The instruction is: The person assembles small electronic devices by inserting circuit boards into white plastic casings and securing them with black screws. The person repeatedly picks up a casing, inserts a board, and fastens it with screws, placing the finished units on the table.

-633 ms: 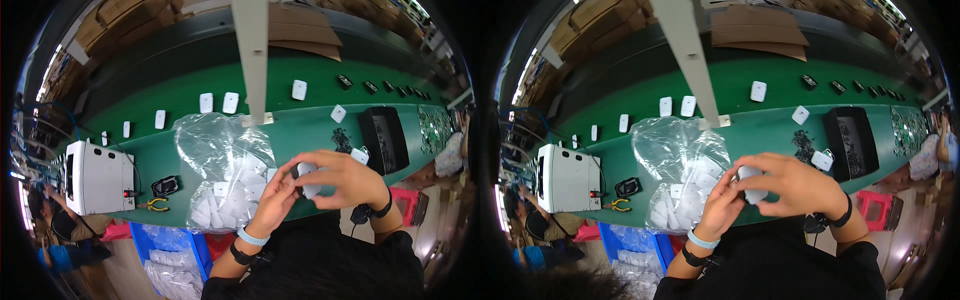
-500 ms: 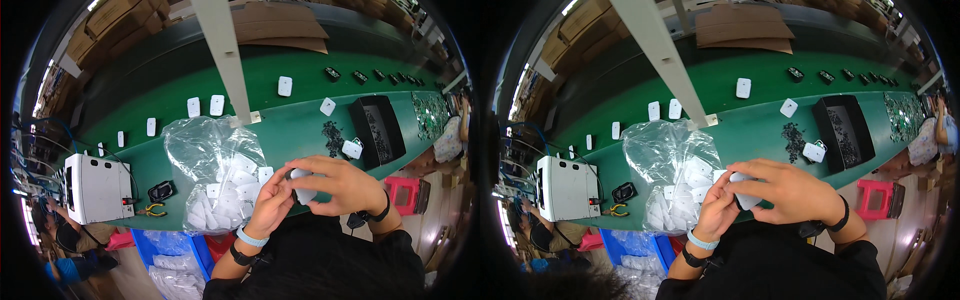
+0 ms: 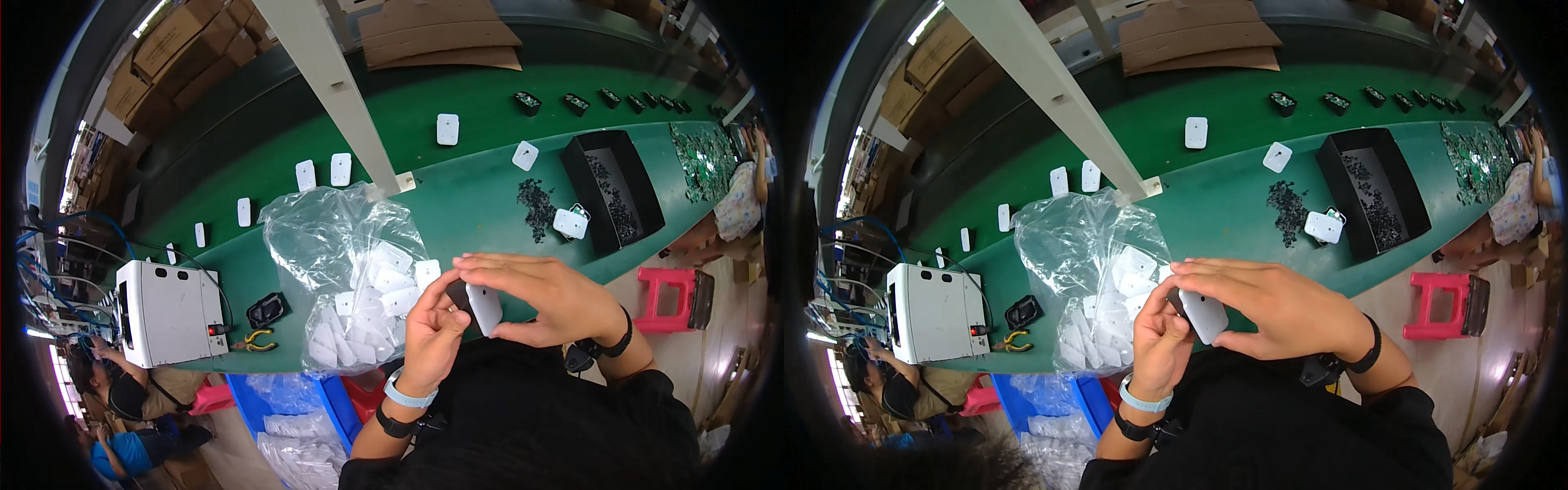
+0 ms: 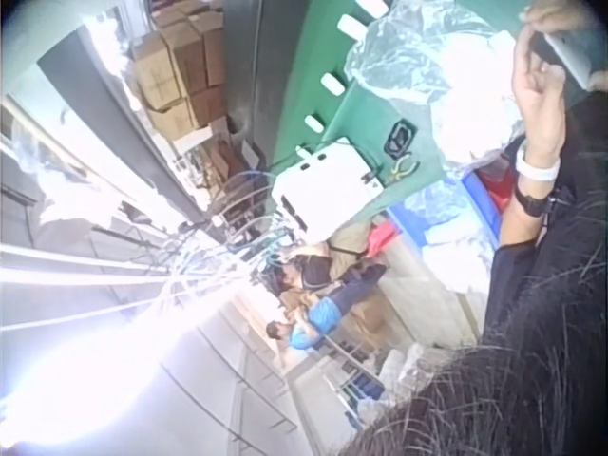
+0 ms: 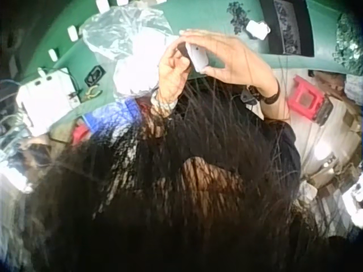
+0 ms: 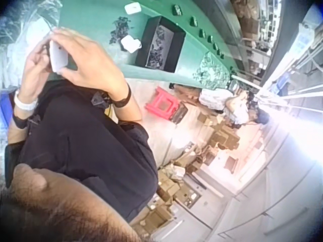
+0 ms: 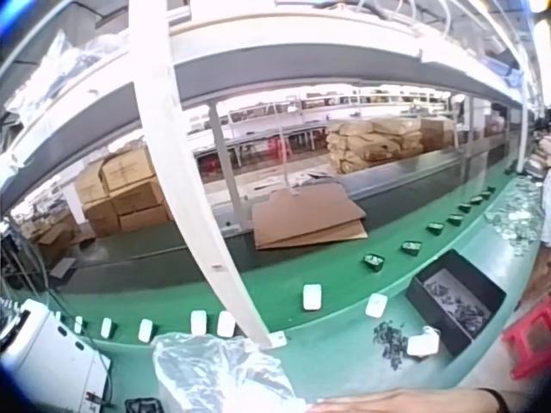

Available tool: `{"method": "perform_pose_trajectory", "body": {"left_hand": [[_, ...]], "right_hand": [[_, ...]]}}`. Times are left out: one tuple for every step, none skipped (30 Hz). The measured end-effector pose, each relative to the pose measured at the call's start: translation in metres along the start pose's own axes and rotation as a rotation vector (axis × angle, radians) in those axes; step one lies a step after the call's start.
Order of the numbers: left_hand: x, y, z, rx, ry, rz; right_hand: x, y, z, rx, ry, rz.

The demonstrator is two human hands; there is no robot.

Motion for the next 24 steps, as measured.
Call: {"method": "perform_pose_trajectory", "body": {"left_hand": [[-0.001, -0.001, 0.000, -0.009, -0.007, -0.003], [-0.001, -0.001, 0.000, -0.018, -0.014, -0.005], [-0.001, -0.003, 0.001, -0.025, -0.023, -0.012], [-0.001, -0.005, 0.002, -0.003, -0.040, -0.046], [-0.001, -0.007, 0.002, 0.019, -0.056, -0.081], [-0.001, -0.008, 0.002, 0.040, -0.072, -0.115], [0.000, -0.007, 0.003, 0.036, -0.075, -0.149], [0.000, -0.004, 0.004, 0.031, -0.077, -0.183], [0.000, -0.003, 0.005, 0.024, -0.078, -0.217], [0.001, -0.004, 0.005, 0.033, -0.065, -0.231], [0.002, -0.006, 0.005, 0.041, -0.052, -0.246], [0.002, -0.006, 0.006, 0.041, -0.051, -0.262], [0.002, -0.006, 0.007, 0.040, -0.052, -0.279], [0.002, -0.005, 0.007, 0.028, -0.064, -0.296], [0.002, -0.005, 0.007, 0.024, -0.065, -0.301], [0.001, -0.004, 0.007, 0.020, -0.066, -0.307], [0.001, -0.004, 0.007, 0.026, -0.055, -0.301], [0.001, -0.004, 0.008, 0.031, -0.043, -0.317], [0.001, -0.004, 0.008, 0.036, -0.032, -0.332], [0.001, -0.004, 0.007, 0.041, -0.018, -0.369], [0.003, -0.007, 0.006, 0.039, 0.003, -0.375], [0.005, -0.010, 0.005, 0.040, 0.022, -0.379], [0.008, -0.017, 0.005, 0.036, 0.046, -0.350], [0.010, -0.024, 0.004, 0.029, 0.068, -0.322]], "right_hand": [[0.000, -0.001, 0.001, -0.004, 0.001, -0.010], [0.001, -0.001, 0.003, 0.012, -0.001, -0.020], [0.001, -0.002, 0.004, 0.029, 0.000, -0.033], [0.001, -0.002, 0.006, 0.046, 0.001, -0.046], [0.001, -0.003, 0.007, 0.046, -0.006, -0.059], [0.001, -0.004, 0.009, 0.048, -0.014, -0.072], [0.002, -0.004, 0.010, 0.049, -0.023, -0.084], [0.002, -0.004, 0.010, 0.050, -0.014, -0.084], [0.002, -0.004, 0.011, 0.052, -0.007, -0.083], [0.002, -0.004, 0.012, 0.055, 0.000, -0.082], [0.003, -0.004, 0.013, 0.054, -0.001, -0.079], [0.002, -0.005, 0.013, 0.052, 0.000, -0.079], [0.002, -0.005, 0.014, 0.050, 0.000, -0.079], [0.002, -0.005, 0.014, 0.049, -0.002, -0.075], [0.002, -0.005, 0.014, 0.048, -0.004, -0.070], [0.001, -0.005, 0.014, 0.047, -0.005, -0.065], [0.001, -0.006, 0.015, 0.049, -0.005, -0.058], [0.002, -0.007, 0.016, 0.051, -0.005, -0.050], [0.002, -0.009, 0.017, 0.053, -0.005, -0.044], [0.002, -0.010, 0.017, 0.050, -0.010, -0.020], [0.003, -0.010, 0.018, 0.050, -0.017, 0.003], [0.003, -0.011, 0.018, 0.051, -0.024, 0.027], [0.003, -0.013, 0.019, 0.046, -0.021, 0.057], [0.001, -0.015, 0.018, 0.042, -0.015, 0.090]]}}
Point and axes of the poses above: each hand's wrist, its own z-axis away from the middle knuckle, its own y-axis out of the back of the hand, x = y × z, the point moved 3 cm from there along -z, towards the middle knuckle, and after that the axes turned 14 degrees about z, right-handed, at the moved point
